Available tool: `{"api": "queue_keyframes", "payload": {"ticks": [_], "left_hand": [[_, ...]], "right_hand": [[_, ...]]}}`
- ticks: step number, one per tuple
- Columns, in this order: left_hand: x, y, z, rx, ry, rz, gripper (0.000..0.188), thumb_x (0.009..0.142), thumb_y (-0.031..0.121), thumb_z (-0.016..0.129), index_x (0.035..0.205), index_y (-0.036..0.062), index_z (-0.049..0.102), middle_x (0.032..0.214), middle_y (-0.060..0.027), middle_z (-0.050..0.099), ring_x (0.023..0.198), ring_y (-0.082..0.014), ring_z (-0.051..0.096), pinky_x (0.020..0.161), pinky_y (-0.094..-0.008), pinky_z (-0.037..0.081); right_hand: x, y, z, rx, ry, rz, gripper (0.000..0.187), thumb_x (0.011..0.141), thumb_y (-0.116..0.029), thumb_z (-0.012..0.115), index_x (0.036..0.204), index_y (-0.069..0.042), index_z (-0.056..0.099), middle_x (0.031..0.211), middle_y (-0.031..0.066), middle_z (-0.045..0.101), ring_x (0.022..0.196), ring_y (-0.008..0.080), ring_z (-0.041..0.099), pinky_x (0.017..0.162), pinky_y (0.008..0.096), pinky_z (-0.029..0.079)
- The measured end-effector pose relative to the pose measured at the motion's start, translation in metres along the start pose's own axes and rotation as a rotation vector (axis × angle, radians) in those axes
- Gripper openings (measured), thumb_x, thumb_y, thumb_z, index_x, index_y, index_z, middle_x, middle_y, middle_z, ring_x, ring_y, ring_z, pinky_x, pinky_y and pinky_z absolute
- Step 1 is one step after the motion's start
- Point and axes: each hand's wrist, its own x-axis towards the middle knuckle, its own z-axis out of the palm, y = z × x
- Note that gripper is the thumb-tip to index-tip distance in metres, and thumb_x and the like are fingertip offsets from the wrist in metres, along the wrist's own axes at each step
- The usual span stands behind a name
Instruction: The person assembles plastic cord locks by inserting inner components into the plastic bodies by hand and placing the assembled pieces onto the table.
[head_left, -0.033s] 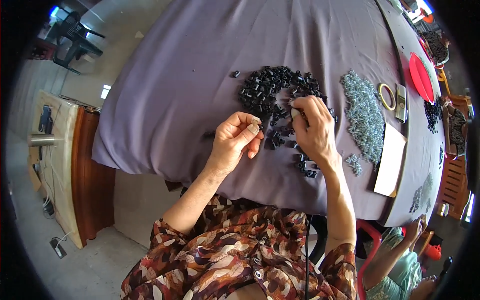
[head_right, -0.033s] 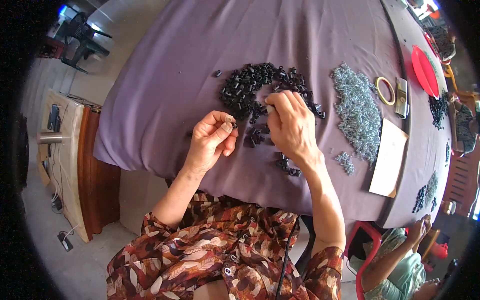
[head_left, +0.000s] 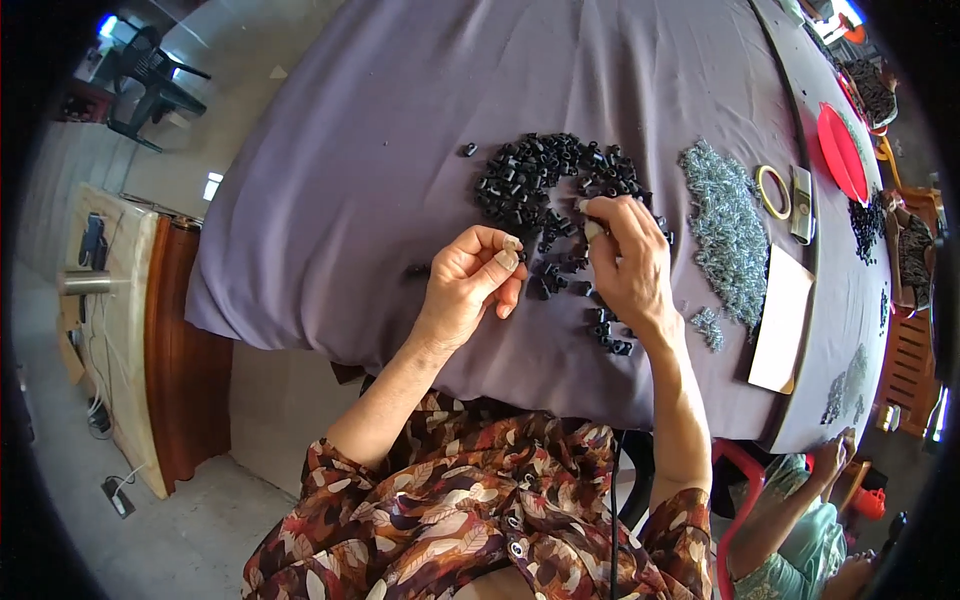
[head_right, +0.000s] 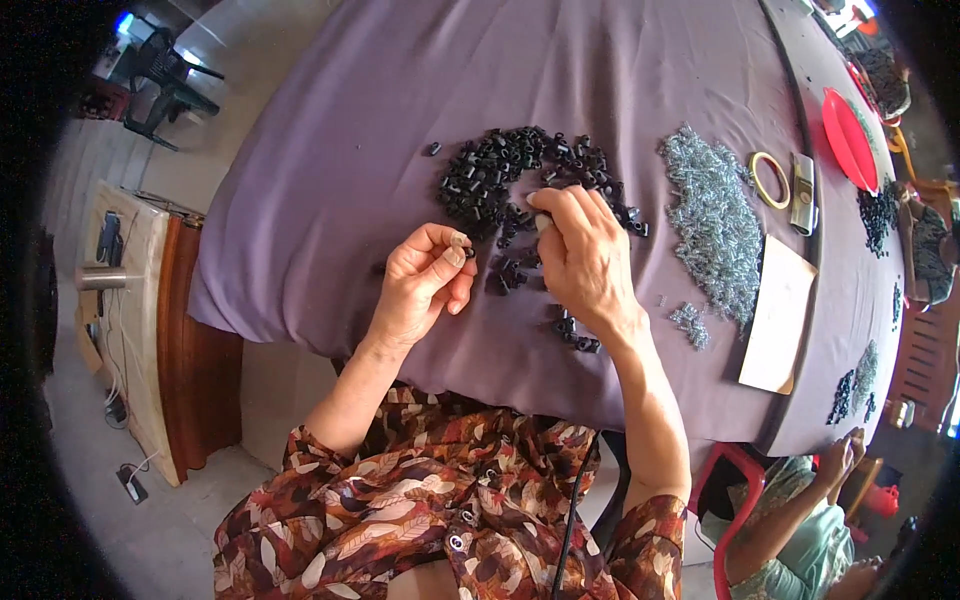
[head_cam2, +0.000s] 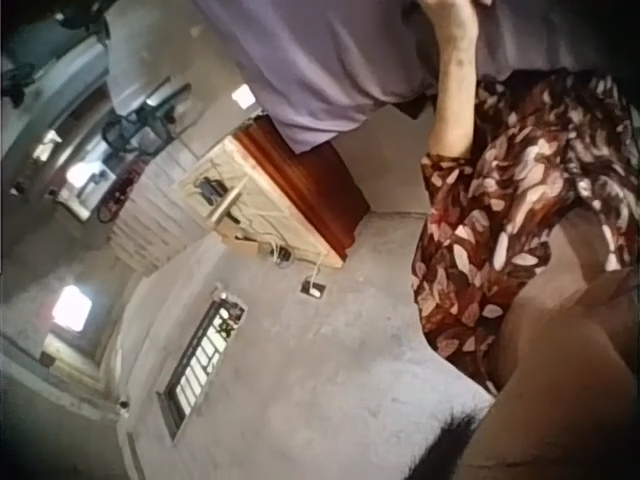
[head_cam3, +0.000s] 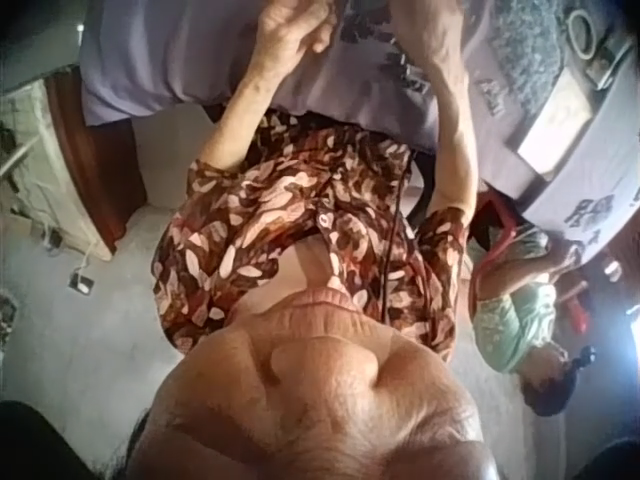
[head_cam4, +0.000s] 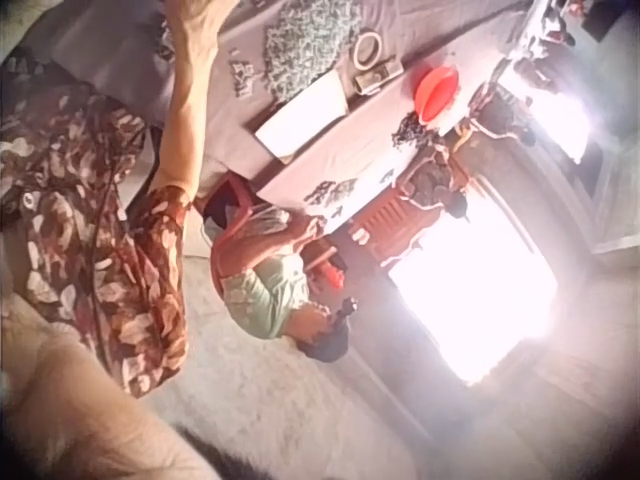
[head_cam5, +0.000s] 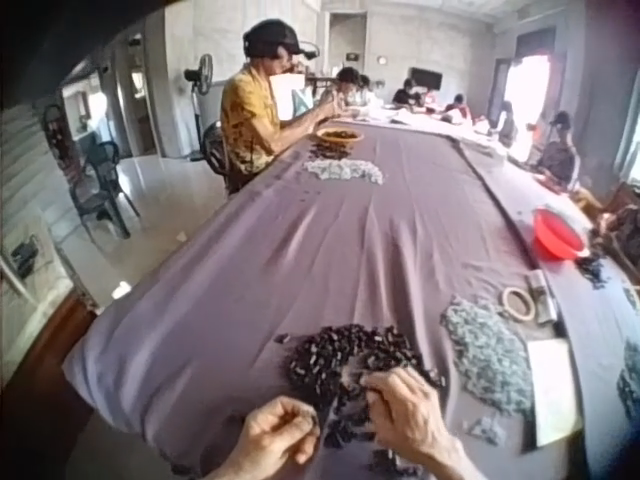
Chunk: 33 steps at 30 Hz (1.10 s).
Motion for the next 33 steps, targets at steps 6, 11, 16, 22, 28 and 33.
{"api": "queue_keyframes", "payload": {"ticks": [6,11,16,22,28,33], "left_hand": [[0.009,-0.006,0.023,0.011,-0.058,-0.035,0.005,0.090,0.007,0.054,0.094,0.0034,0.055,0.077,-0.0077,0.062,0.055,-0.0092,0.054,0.045,-0.0221,0.044],[0.041,-0.001,0.049,0.117,-0.113,0.012,0.007,0.091,0.007,0.053,0.096,0.0031,0.054,0.078,-0.0083,0.061,0.055,-0.0095,0.053,0.046,-0.0221,0.044],[0.079,0.000,0.068,0.149,-0.155,-0.007,0.007,0.091,0.010,0.054,0.095,0.0049,0.055,0.077,-0.0037,0.060,0.057,-0.0082,0.054,0.047,-0.0205,0.044],[0.093,-0.013,0.073,0.128,-0.181,-0.041,0.008,0.090,0.012,0.055,0.095,0.0057,0.055,0.077,-0.0041,0.061,0.057,-0.0080,0.053,0.047,-0.0208,0.044],[0.089,-0.021,0.073,0.100,-0.135,-0.107,0.007,0.091,0.008,0.054,0.095,0.0031,0.054,0.077,-0.0055,0.060,0.056,-0.0086,0.054,0.046,-0.0214,0.045],[0.089,-0.032,0.068,0.100,-0.171,-0.137,0.007,0.091,0.010,0.055,0.096,0.0054,0.054,0.078,-0.0049,0.060,0.057,-0.0091,0.053,0.046,-0.0215,0.044]], "right_hand": [[-0.015,0.010,-0.005,0.234,0.057,0.132,0.014,0.079,0.003,0.055,0.091,0.000,0.060,0.077,0.0132,0.058,0.064,0.0282,0.059,0.059,0.0339,0.047],[-0.010,0.017,-0.010,0.524,0.070,0.321,0.012,0.088,0.002,0.049,0.099,0.003,0.051,0.089,0.0123,0.065,0.079,0.0161,0.065,0.071,0.0281,0.054],[0.001,0.023,-0.022,0.639,0.236,0.321,0.012,0.089,0.001,0.047,0.102,0.003,0.048,0.089,0.0128,0.065,0.080,0.0178,0.065,0.071,0.0279,0.053],[-0.008,0.045,-0.024,0.834,0.285,0.436,0.011,0.088,-0.001,0.054,0.099,0.001,0.055,0.086,0.0057,0.066,0.080,0.0104,0.061,0.071,0.0241,0.051],[-0.012,0.050,-0.024,1.052,0.280,0.595,0.012,0.084,-0.006,0.062,0.096,-0.003,0.060,0.072,-0.0027,0.058,0.059,0.0031,0.048,0.053,0.0186,0.040],[-0.014,0.052,-0.022,1.198,0.217,0.662,0.007,0.084,-0.003,0.059,0.090,-0.002,0.056,0.073,0.0001,0.059,0.059,0.0060,0.052,0.054,0.0202,0.041]]}}
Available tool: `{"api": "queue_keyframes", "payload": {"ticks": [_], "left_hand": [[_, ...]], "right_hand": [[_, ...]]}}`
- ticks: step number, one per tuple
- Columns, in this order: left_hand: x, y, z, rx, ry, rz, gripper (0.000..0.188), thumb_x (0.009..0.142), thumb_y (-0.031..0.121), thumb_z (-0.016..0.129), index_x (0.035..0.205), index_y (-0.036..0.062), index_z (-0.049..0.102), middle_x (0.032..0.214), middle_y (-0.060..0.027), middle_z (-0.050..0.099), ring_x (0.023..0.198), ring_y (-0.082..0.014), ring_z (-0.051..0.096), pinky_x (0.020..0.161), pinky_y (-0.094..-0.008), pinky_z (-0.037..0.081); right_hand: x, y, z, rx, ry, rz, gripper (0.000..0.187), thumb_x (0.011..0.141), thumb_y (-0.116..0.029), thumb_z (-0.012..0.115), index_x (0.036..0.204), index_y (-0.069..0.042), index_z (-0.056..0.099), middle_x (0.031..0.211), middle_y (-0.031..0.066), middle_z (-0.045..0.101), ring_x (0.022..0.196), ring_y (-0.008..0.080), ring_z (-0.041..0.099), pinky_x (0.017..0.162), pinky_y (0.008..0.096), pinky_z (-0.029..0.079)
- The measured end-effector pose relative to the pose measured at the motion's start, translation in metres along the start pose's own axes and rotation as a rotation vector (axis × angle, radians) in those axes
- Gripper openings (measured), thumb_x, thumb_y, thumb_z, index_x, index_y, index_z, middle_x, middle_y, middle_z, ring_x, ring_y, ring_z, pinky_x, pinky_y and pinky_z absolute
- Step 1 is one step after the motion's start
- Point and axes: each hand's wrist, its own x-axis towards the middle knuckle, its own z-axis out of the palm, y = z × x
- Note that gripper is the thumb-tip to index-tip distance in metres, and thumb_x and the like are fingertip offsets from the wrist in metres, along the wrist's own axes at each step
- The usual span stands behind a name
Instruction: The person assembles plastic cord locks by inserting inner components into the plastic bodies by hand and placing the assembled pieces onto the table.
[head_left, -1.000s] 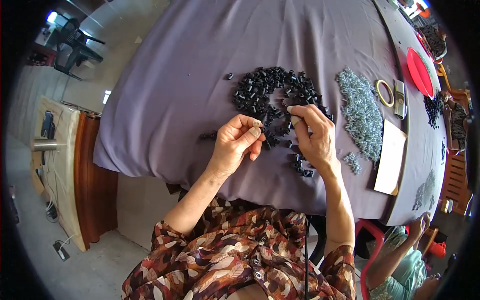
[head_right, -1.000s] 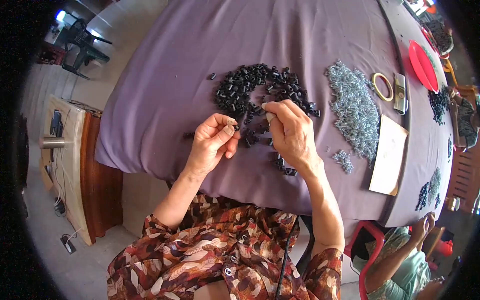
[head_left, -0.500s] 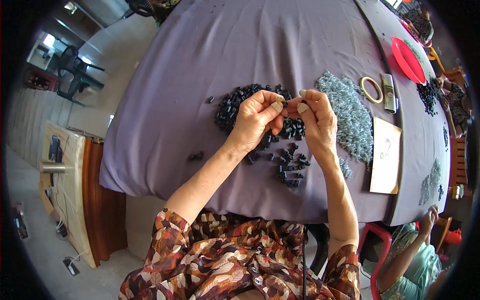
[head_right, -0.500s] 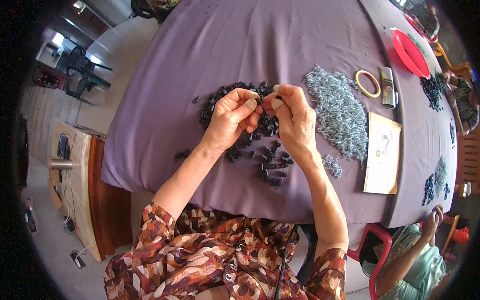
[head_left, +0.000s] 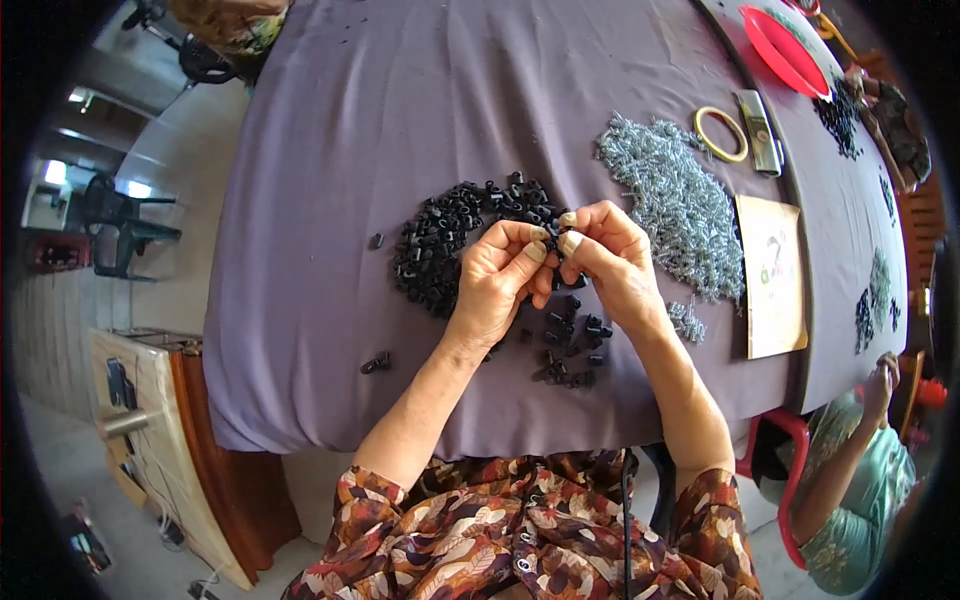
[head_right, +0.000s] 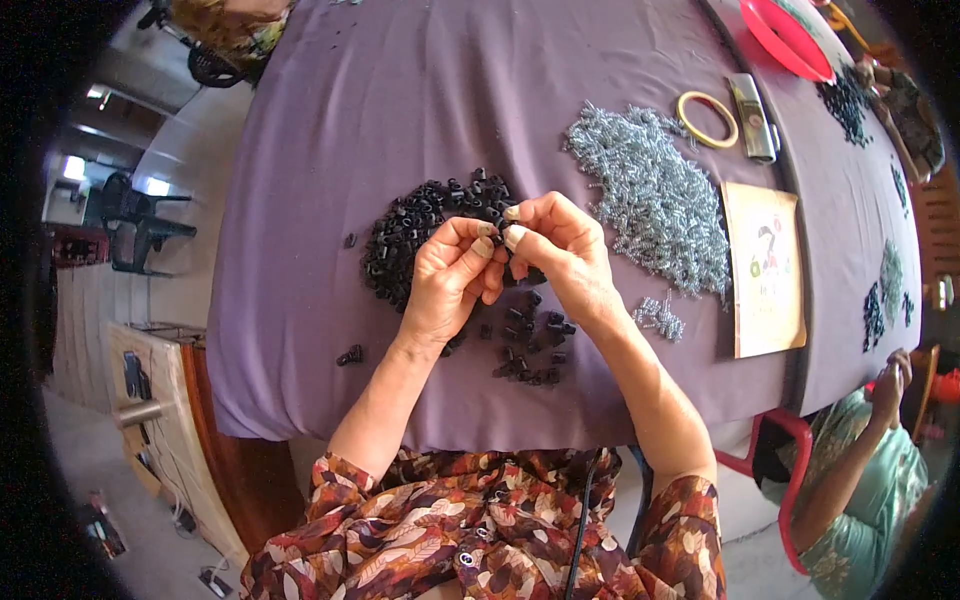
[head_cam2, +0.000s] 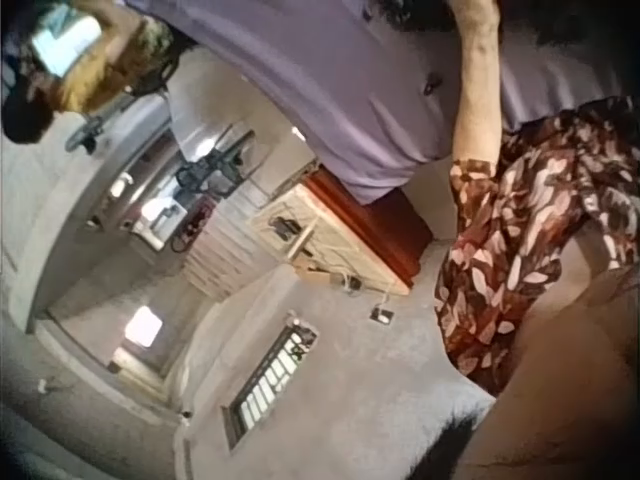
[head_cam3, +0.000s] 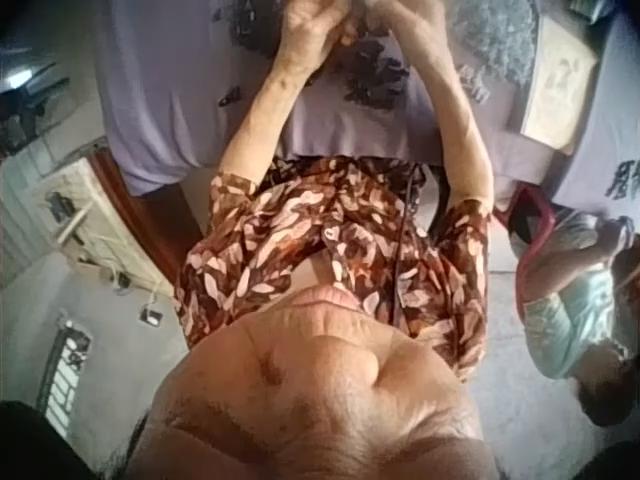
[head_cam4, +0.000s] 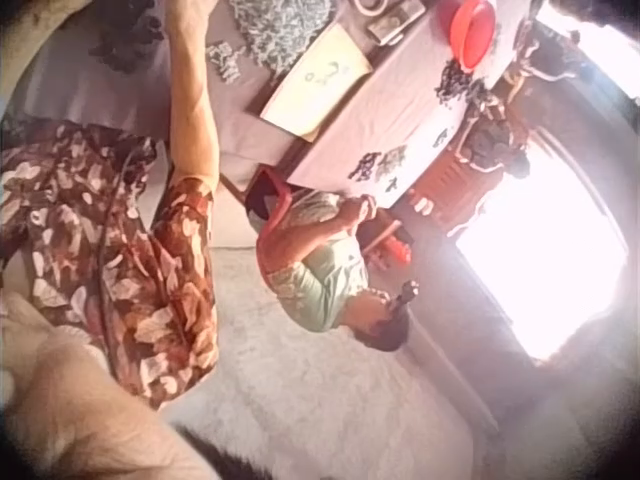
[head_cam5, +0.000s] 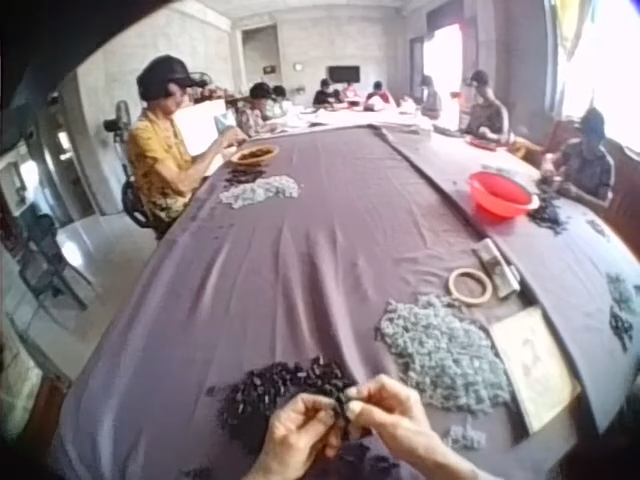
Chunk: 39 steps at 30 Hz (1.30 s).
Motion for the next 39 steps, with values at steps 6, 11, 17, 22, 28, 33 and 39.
{"api": "queue_keyframes", "payload": {"ticks": [6,11,17,22,28,33,39], "left_hand": [[0.000,-0.003,0.001,0.030,0.000,0.003,0.007,0.091,0.008,0.054,0.097,0.0041,0.053,0.078,-0.0058,0.060,0.056,-0.0095,0.054,0.045,-0.0209,0.044],[-0.003,0.000,0.001,0.015,0.003,0.024,0.008,0.091,0.007,0.053,0.098,0.0037,0.053,0.080,-0.0074,0.061,0.055,-0.0096,0.053,0.045,-0.0213,0.044],[-0.003,0.004,0.000,0.091,0.035,0.058,0.006,0.091,0.007,0.054,0.094,0.0025,0.052,0.075,-0.0051,0.059,0.053,-0.0072,0.052,0.044,-0.0196,0.044],[-0.005,0.005,0.002,0.186,0.053,0.106,0.006,0.090,0.007,0.055,0.093,0.0024,0.053,0.073,-0.0040,0.059,0.053,-0.0059,0.051,0.044,-0.0188,0.043],[-0.008,0.007,0.004,0.278,0.062,0.144,0.006,0.090,0.007,0.055,0.093,0.0020,0.053,0.073,-0.0036,0.058,0.053,-0.0048,0.050,0.043,-0.0177,0.041],[-0.009,0.007,0.005,0.257,0.061,0.139,0.007,0.091,0.008,0.054,0.093,0.0017,0.053,0.072,-0.0033,0.058,0.052,-0.0042,0.049,0.042,-0.0174,0.039],[-0.010,0.008,0.005,0.245,0.058,0.136,0.007,0.091,0.009,0.054,0.092,0.0019,0.053,0.070,-0.0030,0.057,0.050,-0.0039,0.047,0.041,-0.0172,0.038]], "right_hand": [[0.000,-0.003,-0.006,-0.051,-0.010,-0.001,0.006,0.084,-0.002,0.060,0.089,-0.002,0.058,0.078,0.0034,0.061,0.061,0.0078,0.056,0.055,0.0225,0.048],[-0.002,0.001,-0.009,-0.042,-0.033,0.042,0.010,0.085,-0.007,0.062,0.091,0.000,0.059,0.077,0.0032,0.062,0.059,0.0071,0.056,0.053,0.0220,0.048],[0.001,0.003,-0.007,-0.102,-0.063,0.063,0.013,0.087,-0.010,0.062,0.092,0.002,0.059,0.076,0.0029,0.061,0.057,0.0067,0.054,0.050,0.0215,0.046],[0.000,0.001,-0.004,-0.165,-0.076,0.059,0.012,0.086,-0.010,0.061,0.089,0.002,0.060,0.073,0.0024,0.060,0.056,0.0061,0.053,0.050,0.0208,0.045],[-0.002,-0.002,0.000,-0.279,-0.066,0.021,0.010,0.085,-0.008,0.062,0.085,0.001,0.059,0.070,0.0018,0.059,0.055,0.0055,0.052,0.048,0.0211,0.046],[-0.003,-0.005,-0.004,-0.295,-0.098,0.035,0.011,0.084,-0.009,0.064,0.084,0.000,0.059,0.071,0.0032,0.060,0.056,0.0066,0.054,0.049,0.0217,0.047],[-0.001,-0.007,-0.004,-0.186,-0.116,0.123,0.015,0.083,-0.013,0.067,0.082,-0.001,0.058,0.072,0.0053,0.061,0.057,0.0084,0.057,0.051,0.0222,0.048]]}}
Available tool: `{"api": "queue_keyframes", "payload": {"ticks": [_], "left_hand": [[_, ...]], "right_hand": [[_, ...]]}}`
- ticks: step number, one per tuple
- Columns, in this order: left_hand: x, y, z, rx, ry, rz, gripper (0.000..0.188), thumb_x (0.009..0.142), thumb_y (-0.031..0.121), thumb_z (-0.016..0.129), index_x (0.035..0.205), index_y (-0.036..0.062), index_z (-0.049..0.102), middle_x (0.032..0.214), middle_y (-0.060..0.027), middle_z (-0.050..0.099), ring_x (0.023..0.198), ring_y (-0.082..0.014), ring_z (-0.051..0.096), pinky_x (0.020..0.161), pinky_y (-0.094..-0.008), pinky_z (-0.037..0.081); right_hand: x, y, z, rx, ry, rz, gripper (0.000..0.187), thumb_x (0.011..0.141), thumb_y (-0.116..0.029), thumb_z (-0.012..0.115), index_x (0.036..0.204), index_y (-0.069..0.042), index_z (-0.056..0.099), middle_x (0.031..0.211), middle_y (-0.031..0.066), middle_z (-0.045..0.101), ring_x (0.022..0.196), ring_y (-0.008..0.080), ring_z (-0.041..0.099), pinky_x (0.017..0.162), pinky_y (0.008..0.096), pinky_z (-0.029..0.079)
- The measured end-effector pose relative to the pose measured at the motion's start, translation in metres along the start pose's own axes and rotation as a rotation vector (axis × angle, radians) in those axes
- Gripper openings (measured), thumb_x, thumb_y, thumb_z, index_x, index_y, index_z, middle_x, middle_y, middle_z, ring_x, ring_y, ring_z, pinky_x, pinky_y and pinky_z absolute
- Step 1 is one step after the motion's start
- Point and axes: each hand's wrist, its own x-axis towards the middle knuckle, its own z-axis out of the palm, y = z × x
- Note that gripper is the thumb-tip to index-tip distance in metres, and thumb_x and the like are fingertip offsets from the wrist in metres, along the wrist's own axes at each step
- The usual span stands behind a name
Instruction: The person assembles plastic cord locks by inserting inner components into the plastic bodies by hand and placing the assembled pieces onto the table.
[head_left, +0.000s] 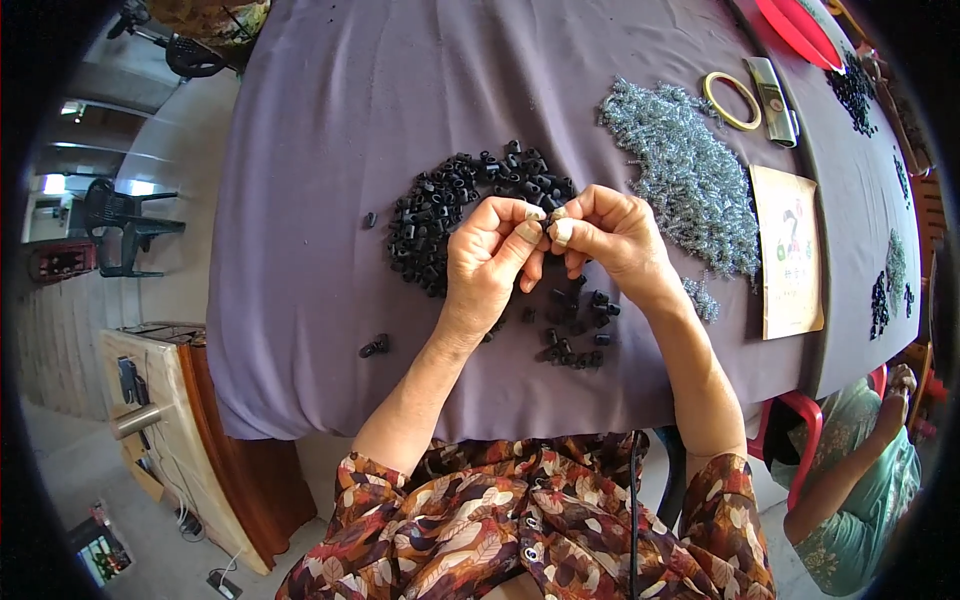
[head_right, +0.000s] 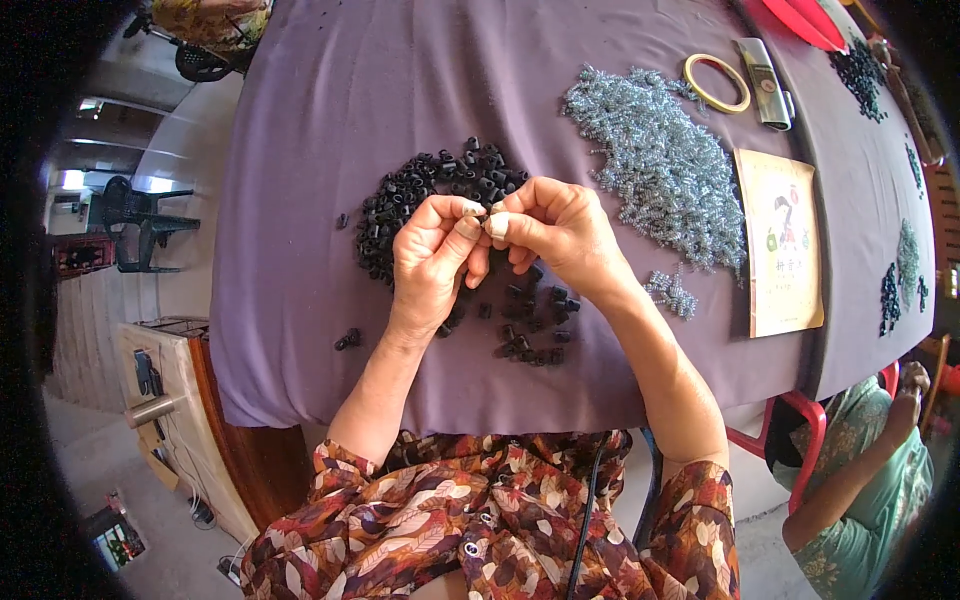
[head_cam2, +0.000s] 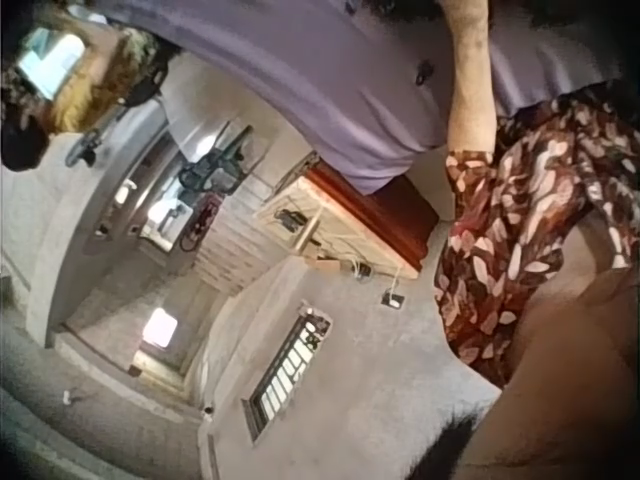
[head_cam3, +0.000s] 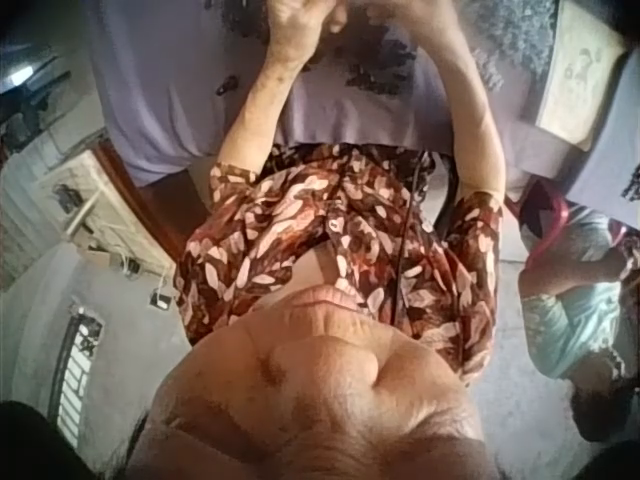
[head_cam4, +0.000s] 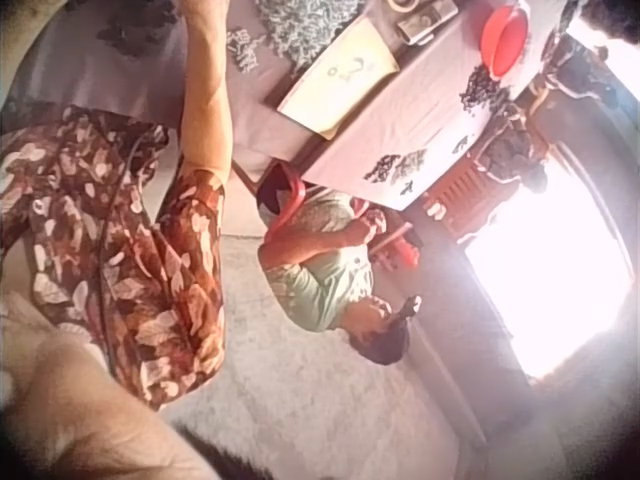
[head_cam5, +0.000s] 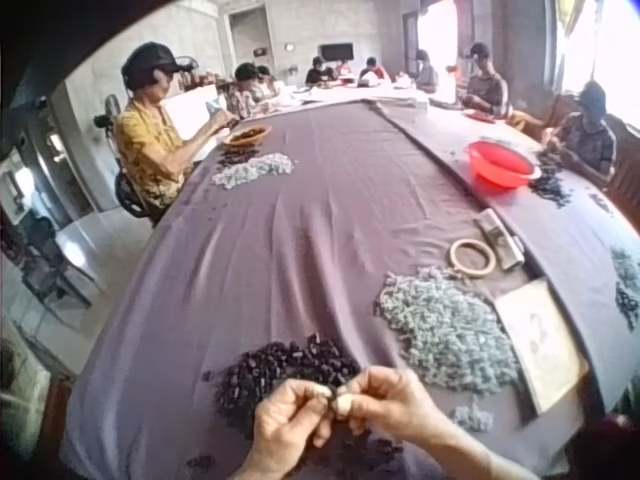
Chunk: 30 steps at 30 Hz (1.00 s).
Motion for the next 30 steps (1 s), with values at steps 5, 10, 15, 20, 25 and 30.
{"api": "queue_keyframes", "payload": {"ticks": [5,10,15,20,25,30], "left_hand": [[-0.002,0.001,0.001,0.017,-0.014,-0.006,0.007,0.091,0.009,0.054,0.089,0.0020,0.054,0.069,-0.0022,0.057,0.049,-0.0030,0.046,0.040,-0.0170,0.037],[-0.004,0.004,0.001,0.044,-0.013,0.000,0.006,0.091,0.007,0.055,0.087,0.0027,0.055,0.068,-0.0008,0.057,0.049,-0.0020,0.046,0.040,-0.0167,0.036],[-0.007,0.005,0.002,0.185,0.008,0.079,0.003,0.089,0.005,0.057,0.086,0.0037,0.056,0.067,0.0018,0.058,0.050,-0.0006,0.046,0.044,-0.0158,0.037],[-0.007,0.003,0.001,0.235,0.038,0.100,0.003,0.088,0.004,0.057,0.086,0.0034,0.056,0.067,0.0021,0.057,0.051,-0.0007,0.046,0.045,-0.0163,0.038],[-0.007,0.001,0.002,0.387,0.073,0.186,0.003,0.088,0.004,0.058,0.085,0.0030,0.056,0.066,0.0024,0.057,0.051,-0.0010,0.046,0.046,-0.0170,0.039],[-0.003,0.003,-0.003,0.013,-0.037,-0.010,0.005,0.089,0.006,0.056,0.086,0.0028,0.056,0.065,-0.0005,0.058,0.048,-0.0022,0.047,0.041,-0.0168,0.036]], "right_hand": [[-0.001,-0.002,-0.002,-0.027,-0.019,-0.005,0.018,0.083,-0.017,0.067,0.082,-0.001,0.059,0.070,0.0032,0.062,0.057,0.0080,0.057,0.051,0.0216,0.050],[-0.001,-0.004,-0.003,-0.005,-0.108,0.035,0.015,0.086,-0.013,0.063,0.081,-0.002,0.054,0.070,0.0043,0.062,0.060,0.0101,0.061,0.052,0.0225,0.051],[-0.002,-0.005,-0.001,-0.017,-0.119,0.013,0.013,0.087,-0.010,0.060,0.081,-0.001,0.052,0.073,0.0058,0.062,0.064,0.0117,0.062,0.054,0.0238,0.052],[-0.001,0.004,0.000,-0.021,-0.123,-0.058,0.015,0.087,-0.012,0.061,0.082,-0.002,0.050,0.074,0.0077,0.063,0.064,0.0136,0.064,0.055,0.0248,0.054],[0.000,0.009,0.003,-0.145,-0.057,-0.121,0.016,0.087,-0.012,0.061,0.082,-0.002,0.049,0.073,0.0079,0.062,0.064,0.0145,0.064,0.054,0.0257,0.054],[-0.001,-0.001,0.000,0.083,-0.152,0.009,0.016,0.088,-0.012,0.060,0.082,-0.001,0.049,0.071,0.0067,0.061,0.061,0.0138,0.063,0.052,0.0263,0.054]]}}
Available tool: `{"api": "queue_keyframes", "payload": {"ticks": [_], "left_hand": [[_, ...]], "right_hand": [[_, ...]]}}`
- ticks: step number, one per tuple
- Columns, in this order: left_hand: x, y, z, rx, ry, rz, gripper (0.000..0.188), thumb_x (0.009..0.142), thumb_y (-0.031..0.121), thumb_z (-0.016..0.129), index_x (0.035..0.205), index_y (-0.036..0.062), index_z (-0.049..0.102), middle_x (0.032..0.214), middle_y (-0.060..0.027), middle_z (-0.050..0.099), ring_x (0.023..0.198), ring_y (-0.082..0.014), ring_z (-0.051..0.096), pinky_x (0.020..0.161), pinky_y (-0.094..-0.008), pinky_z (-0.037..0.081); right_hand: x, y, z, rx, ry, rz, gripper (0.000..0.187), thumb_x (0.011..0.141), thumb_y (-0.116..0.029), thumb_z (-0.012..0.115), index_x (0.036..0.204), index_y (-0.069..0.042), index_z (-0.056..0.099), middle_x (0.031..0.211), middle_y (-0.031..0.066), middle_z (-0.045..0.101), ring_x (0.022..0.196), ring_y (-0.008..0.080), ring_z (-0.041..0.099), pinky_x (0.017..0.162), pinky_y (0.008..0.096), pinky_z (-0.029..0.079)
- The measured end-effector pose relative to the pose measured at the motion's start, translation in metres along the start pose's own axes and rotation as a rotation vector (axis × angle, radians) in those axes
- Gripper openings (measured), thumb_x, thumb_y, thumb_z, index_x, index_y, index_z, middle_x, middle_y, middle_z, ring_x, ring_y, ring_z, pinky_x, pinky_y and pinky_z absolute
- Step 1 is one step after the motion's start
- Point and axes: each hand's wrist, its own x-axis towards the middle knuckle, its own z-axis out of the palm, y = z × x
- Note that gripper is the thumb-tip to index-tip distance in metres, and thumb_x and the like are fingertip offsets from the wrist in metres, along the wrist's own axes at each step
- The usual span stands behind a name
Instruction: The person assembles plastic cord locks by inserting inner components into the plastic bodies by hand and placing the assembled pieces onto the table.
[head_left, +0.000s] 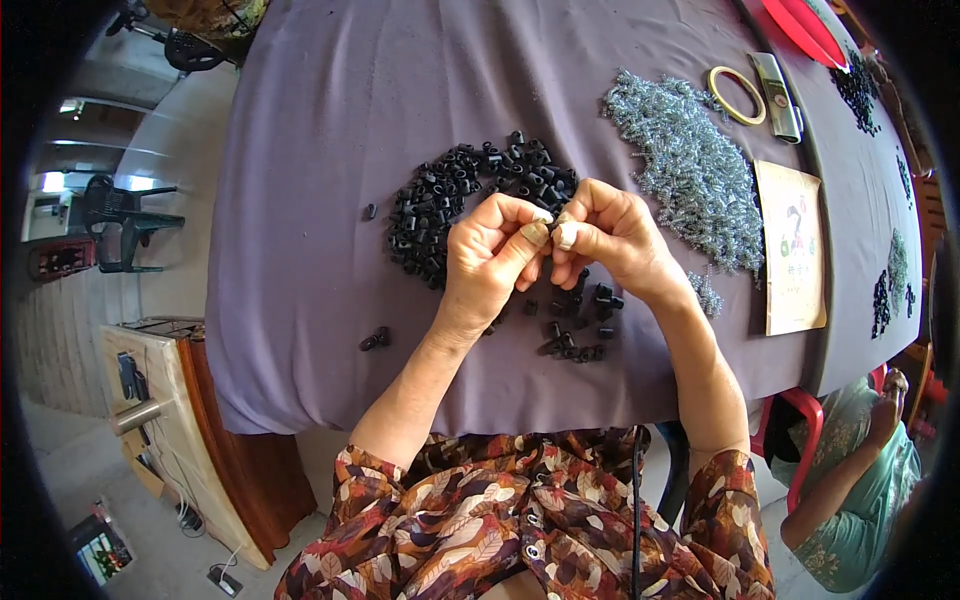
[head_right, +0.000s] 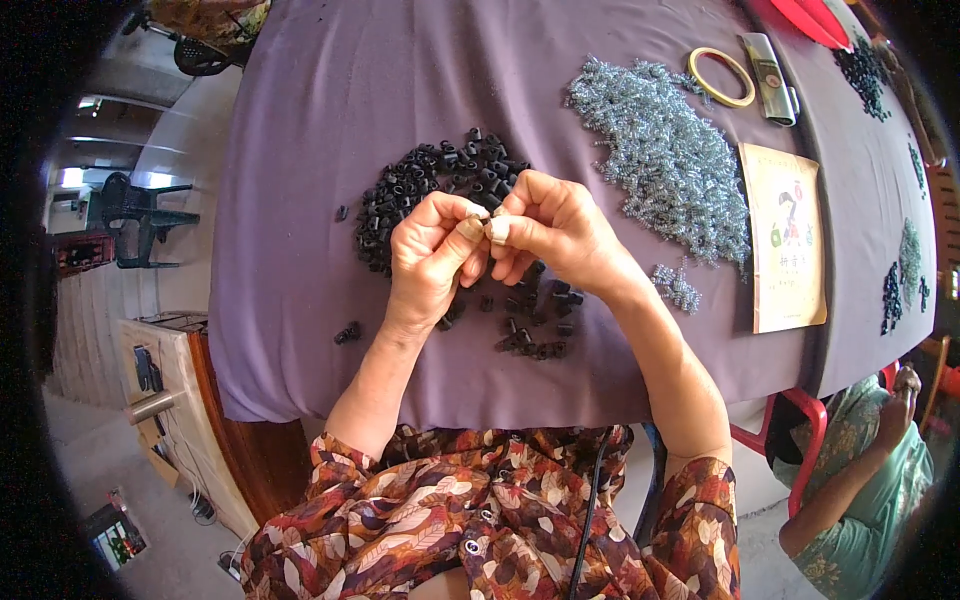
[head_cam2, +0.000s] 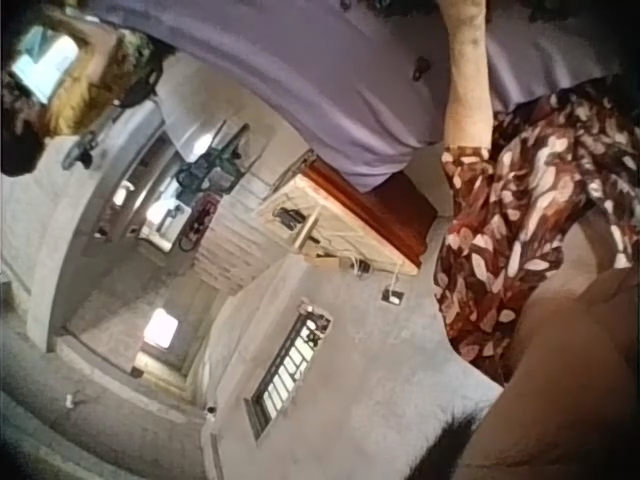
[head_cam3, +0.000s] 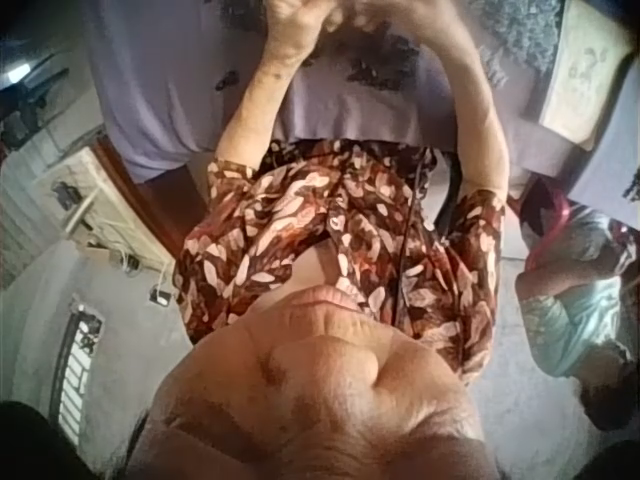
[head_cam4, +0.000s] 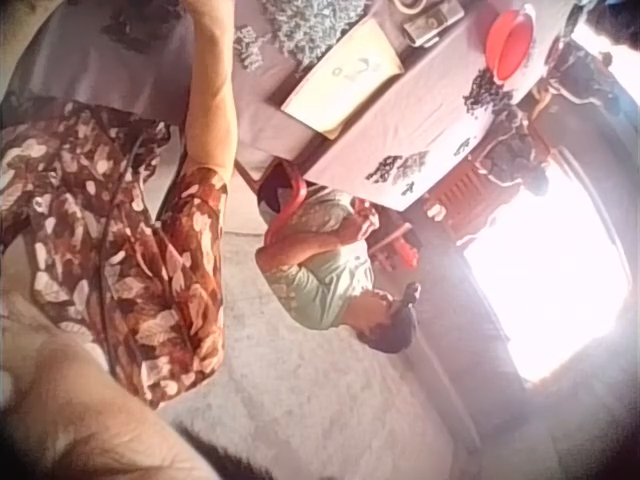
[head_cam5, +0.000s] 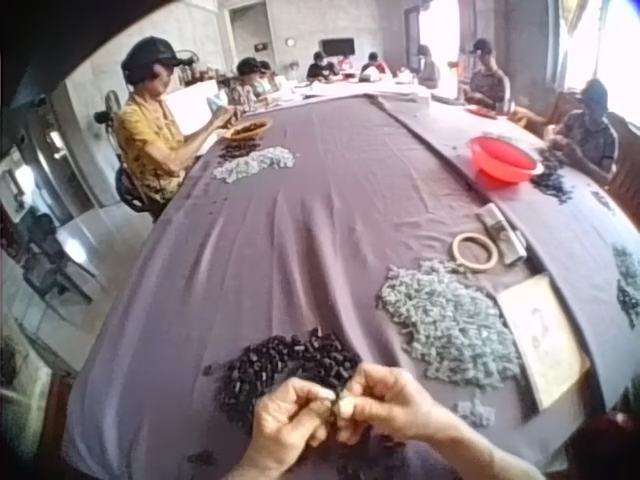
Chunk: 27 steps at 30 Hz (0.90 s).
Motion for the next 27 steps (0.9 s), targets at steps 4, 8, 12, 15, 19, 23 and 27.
{"api": "queue_keyframes", "payload": {"ticks": [4,8,12,15,19,23,27], "left_hand": [[0.002,0.002,-0.001,-0.100,-0.040,-0.117,0.005,0.090,0.006,0.054,0.087,0.0024,0.055,0.065,-0.0013,0.057,0.046,-0.0023,0.045,0.039,-0.0167,0.034],[0.001,0.001,0.000,-0.056,-0.030,-0.098,0.005,0.090,0.006,0.054,0.087,0.0025,0.055,0.065,-0.0011,0.057,0.046,-0.0023,0.044,0.038,-0.0168,0.033],[-0.002,-0.001,0.003,0.152,0.009,0.032,0.005,0.090,0.006,0.055,0.086,0.0027,0.055,0.065,-0.0001,0.057,0.047,-0.0020,0.044,0.040,-0.0167,0.034],[-0.003,-0.003,0.003,0.278,0.038,0.113,0.005,0.090,0.006,0.055,0.086,0.0027,0.056,0.065,0.0004,0.057,0.047,-0.0017,0.044,0.041,-0.0167,0.034],[-0.003,-0.003,0.004,0.127,0.040,0.045,0.006,0.090,0.008,0.056,0.087,0.0029,0.056,0.064,0.0007,0.056,0.048,-0.0019,0.044,0.041,-0.0170,0.035],[-0.002,0.000,0.004,0.060,0.003,-0.019,0.008,0.091,0.010,0.055,0.089,0.0025,0.055,0.065,-0.0007,0.056,0.047,-0.0031,0.045,0.040,-0.0173,0.036],[0.000,0.003,0.007,-0.136,0.016,-0.123,0.011,0.091,0.011,0.055,0.091,0.0007,0.053,0.069,-0.0050,0.058,0.045,-0.0049,0.046,0.038,-0.0182,0.038]], "right_hand": [[0.000,-0.002,-0.002,0.016,-0.017,0.081,0.019,0.087,-0.015,0.062,0.081,-0.002,0.049,0.069,0.0058,0.060,0.059,0.0141,0.063,0.051,0.0262,0.053],[0.001,0.000,-0.004,-0.021,0.001,0.076,0.018,0.087,-0.013,0.061,0.080,-0.002,0.048,0.069,0.0055,0.060,0.059,0.0139,0.063,0.051,0.0255,0.053],[0.001,0.002,-0.002,-0.048,0.013,0.034,0.017,0.087,-0.011,0.061,0.080,-0.002,0.048,0.069,0.0056,0.060,0.059,0.0136,0.063,0.052,0.0257,0.054],[0.002,0.005,-0.003,-0.073,0.023,0.011,0.017,0.087,-0.009,0.061,0.080,-0.002,0.047,0.069,0.0057,0.060,0.060,0.0135,0.063,0.053,0.0263,0.055],[0.001,0.000,-0.003,0.007,-0.016,0.022,0.017,0.087,-0.011,0.060,0.080,-0.001,0.048,0.070,0.0057,0.060,0.061,0.0137,0.063,0.053,0.0263,0.055],[0.000,-0.003,-0.006,-0.019,-0.026,0.054,0.018,0.088,-0.015,0.061,0.082,-0.001,0.050,0.071,0.0055,0.060,0.060,0.0130,0.062,0.053,0.0258,0.054],[-0.001,-0.005,-0.008,0.035,-0.035,0.065,0.019,0.088,-0.017,0.061,0.083,-0.002,0.050,0.071,0.0050,0.061,0.059,0.0121,0.061,0.053,0.0253,0.053]]}}
